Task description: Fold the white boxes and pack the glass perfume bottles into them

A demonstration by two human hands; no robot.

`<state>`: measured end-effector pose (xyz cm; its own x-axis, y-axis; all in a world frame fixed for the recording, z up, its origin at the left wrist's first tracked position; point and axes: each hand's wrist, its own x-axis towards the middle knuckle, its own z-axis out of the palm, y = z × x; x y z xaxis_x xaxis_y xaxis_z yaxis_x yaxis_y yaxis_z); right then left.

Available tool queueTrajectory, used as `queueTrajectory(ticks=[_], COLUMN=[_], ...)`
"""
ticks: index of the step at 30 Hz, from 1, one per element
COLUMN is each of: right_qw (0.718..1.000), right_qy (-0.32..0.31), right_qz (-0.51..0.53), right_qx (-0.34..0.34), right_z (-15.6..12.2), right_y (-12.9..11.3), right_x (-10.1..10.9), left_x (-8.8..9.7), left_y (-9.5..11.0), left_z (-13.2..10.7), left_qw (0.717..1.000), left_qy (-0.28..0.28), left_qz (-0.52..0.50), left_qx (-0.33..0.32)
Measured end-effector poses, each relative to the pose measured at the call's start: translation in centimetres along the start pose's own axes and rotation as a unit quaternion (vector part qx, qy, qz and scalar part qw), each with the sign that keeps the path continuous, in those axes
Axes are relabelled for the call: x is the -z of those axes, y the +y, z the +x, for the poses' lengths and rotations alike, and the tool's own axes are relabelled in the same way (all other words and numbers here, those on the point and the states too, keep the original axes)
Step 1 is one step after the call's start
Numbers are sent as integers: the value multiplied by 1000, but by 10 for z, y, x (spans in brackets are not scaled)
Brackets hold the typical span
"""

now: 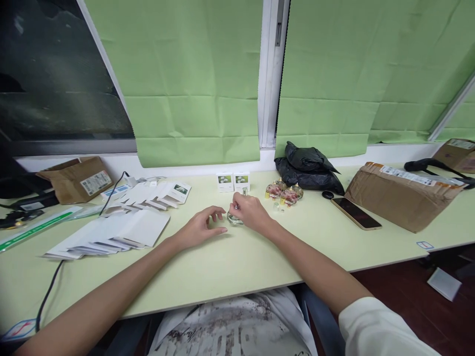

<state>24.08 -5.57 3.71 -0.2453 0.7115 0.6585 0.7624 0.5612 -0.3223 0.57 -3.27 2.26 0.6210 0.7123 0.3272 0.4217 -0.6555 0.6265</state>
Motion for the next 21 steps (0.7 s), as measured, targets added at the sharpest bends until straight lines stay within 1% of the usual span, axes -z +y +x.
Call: queueTrajectory(ticks=[4,7,10,14,18,21], right_qw=[998,996,994,992,991,992], right_qy=[-14,-29,-38,-49,-60,-81], right_qz=[45,69,90,109,113,96], right_qx=[-33,-46,-52,-50,-35,-24], right_z=[-2,-3,-4,-6,-8,-6], right_y=[-1,-3,-6,-12,-16,-14], right_x=[-9,-14,-17,-20,-18,-8], left_x=[-3,-3,-3,-6,-8,-8], left_y=[-1,1,3,1,-3,-3], left_z=[0,0,1,1,1,1], left_qw=[1000,1000,1000,1000,1000,1000], left_qy=[4,-1,-8,-11,-11,-14], left_qz=[11,10,7,13,19,24], left_qx=[-7,7,21,17,11,5])
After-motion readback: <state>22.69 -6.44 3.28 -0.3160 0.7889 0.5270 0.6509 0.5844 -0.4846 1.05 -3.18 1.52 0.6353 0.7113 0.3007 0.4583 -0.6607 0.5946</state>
